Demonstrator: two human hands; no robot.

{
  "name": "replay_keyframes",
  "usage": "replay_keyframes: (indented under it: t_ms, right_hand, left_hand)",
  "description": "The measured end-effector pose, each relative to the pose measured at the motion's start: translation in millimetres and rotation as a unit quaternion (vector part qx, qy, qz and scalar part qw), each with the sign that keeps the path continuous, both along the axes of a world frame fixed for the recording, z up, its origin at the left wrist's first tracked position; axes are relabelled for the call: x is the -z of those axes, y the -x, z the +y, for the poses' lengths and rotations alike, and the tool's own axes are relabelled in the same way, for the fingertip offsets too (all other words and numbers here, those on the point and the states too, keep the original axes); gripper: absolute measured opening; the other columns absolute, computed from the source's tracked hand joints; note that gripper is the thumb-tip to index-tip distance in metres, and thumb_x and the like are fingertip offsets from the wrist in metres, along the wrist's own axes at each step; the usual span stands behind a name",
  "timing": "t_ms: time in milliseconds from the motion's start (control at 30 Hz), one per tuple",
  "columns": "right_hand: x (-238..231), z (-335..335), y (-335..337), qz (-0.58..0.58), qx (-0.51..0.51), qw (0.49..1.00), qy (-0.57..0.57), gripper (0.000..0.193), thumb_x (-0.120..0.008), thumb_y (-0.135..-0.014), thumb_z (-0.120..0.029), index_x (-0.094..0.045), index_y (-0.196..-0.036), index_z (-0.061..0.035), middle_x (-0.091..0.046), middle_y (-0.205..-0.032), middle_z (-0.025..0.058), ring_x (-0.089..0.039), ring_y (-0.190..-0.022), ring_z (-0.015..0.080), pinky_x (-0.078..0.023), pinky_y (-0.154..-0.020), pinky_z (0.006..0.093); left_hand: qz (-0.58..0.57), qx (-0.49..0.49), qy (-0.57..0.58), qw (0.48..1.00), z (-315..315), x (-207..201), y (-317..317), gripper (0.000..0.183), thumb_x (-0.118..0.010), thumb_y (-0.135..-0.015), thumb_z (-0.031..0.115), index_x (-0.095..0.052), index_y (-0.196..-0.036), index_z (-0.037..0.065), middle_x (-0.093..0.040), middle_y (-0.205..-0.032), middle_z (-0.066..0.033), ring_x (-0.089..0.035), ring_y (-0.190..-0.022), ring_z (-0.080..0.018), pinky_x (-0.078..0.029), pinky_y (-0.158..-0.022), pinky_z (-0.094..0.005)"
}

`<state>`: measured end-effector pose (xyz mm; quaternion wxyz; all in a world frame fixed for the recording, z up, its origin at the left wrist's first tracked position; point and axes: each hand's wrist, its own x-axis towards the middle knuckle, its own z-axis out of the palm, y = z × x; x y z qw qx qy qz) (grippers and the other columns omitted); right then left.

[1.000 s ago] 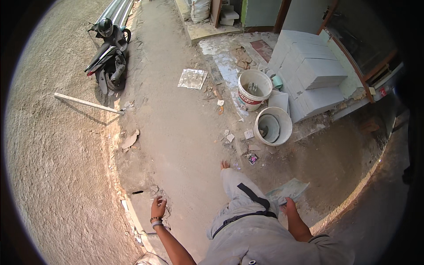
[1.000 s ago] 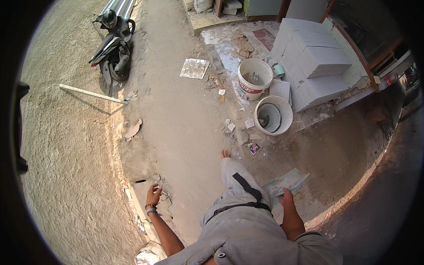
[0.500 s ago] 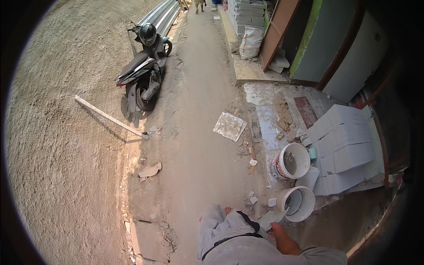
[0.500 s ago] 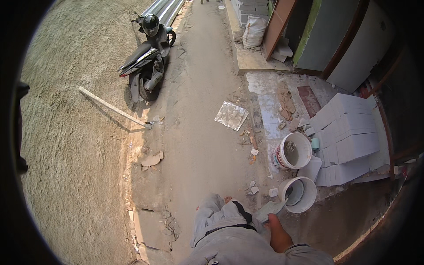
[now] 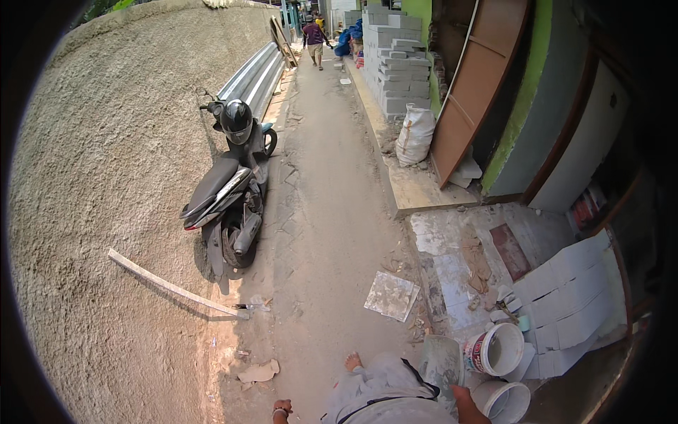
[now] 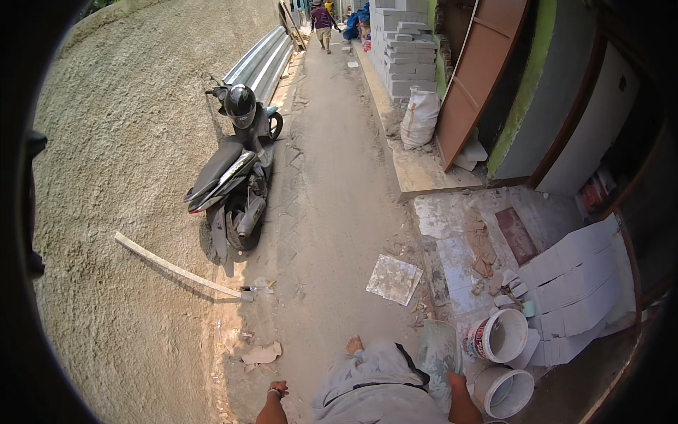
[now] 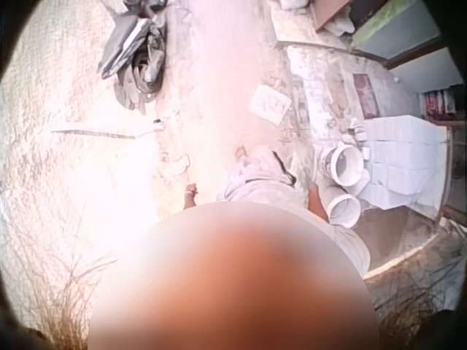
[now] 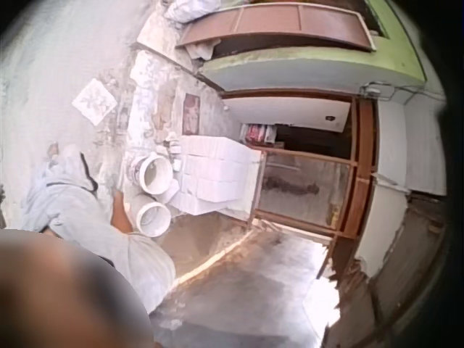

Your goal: The person uses a hoe to mix a pile of sand and cement on the floor, then scoops the mixture into a plastic basin. They carry the filled basin through a narrow alleyway and pour the contents onto a larger pile of concrete mix.

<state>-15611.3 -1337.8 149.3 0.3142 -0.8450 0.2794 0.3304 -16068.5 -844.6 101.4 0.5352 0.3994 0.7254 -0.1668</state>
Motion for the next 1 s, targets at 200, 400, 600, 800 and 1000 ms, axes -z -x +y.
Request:
replay_keyframes:
  t_ms: [200,400,600,800,1000]
  right_hand:
    - [-2.0,184.9,-64.4,-0.182,-0.121,0.972,0.087,0.07,-0.079,-0.066,-0.025,-0.055,-0.119,0.013,-0.06,-0.116,0.0288,-0.06,-0.109,0.0382,-0.047,-0.092,0.0407]
    - [21.6,342.7,-195.1,-0.082,-0.082,0.992,-0.048,0.064,-0.08,-0.065,-0.024,-0.058,-0.113,0.0127,-0.065,-0.106,0.0274,-0.065,-0.097,0.0364,-0.051,-0.084,0.0396]
    - [18.9,524.5,-302.8,-0.112,-0.073,0.99,0.041,0.062,-0.081,-0.065,-0.027,-0.06,-0.111,0.0104,-0.066,-0.104,0.0266,-0.065,-0.097,0.0365,-0.052,-0.084,0.0391]
    - [80.3,695.7,-403.5,0.062,-0.221,0.969,0.09,0.064,-0.078,-0.069,-0.034,-0.061,-0.117,0.0056,-0.064,-0.116,0.0221,-0.062,-0.104,0.0362,-0.051,-0.088,0.0405]
    - [114.1,805.7,-492.6,0.122,-0.115,0.985,0.03,0.057,-0.073,-0.073,-0.037,-0.064,-0.113,0.0034,-0.064,-0.115,0.0216,-0.062,-0.105,0.0349,-0.049,-0.09,0.0409]
  left_hand:
    - [-0.419,-0.044,-0.292,0.858,355.0,-149.4,-309.0,0.035,-0.053,-0.095,0.034,-0.056,-0.115,0.006,-0.068,-0.098,-0.0089,-0.067,-0.07,-0.0165,-0.05,-0.06,-0.028]
    - [-0.422,0.036,-0.315,0.85,476.3,-173.3,-449.7,0.036,-0.053,-0.095,0.034,-0.059,-0.113,0.004,-0.069,-0.092,-0.008,-0.066,-0.07,-0.0155,-0.047,-0.06,-0.0274]
    - [-0.061,0.229,0.015,0.971,424.5,-43.4,-347.9,0.037,-0.061,-0.09,0.03,-0.063,-0.106,-0.003,-0.069,-0.095,-0.0175,-0.068,-0.069,-0.0232,-0.054,-0.062,-0.0355]
    - [0.026,0.114,0.15,0.982,520.2,-30.1,-383.3,0.037,-0.059,-0.09,0.03,-0.061,-0.109,-0.002,-0.069,-0.095,-0.0153,-0.068,-0.071,-0.0229,-0.054,-0.062,-0.0348]
    - [0.012,0.085,0.136,0.987,680.2,-28.3,-513.1,0.037,-0.058,-0.091,0.03,-0.06,-0.112,0.0,-0.069,-0.096,-0.0132,-0.068,-0.073,-0.0225,-0.053,-0.063,-0.0341]
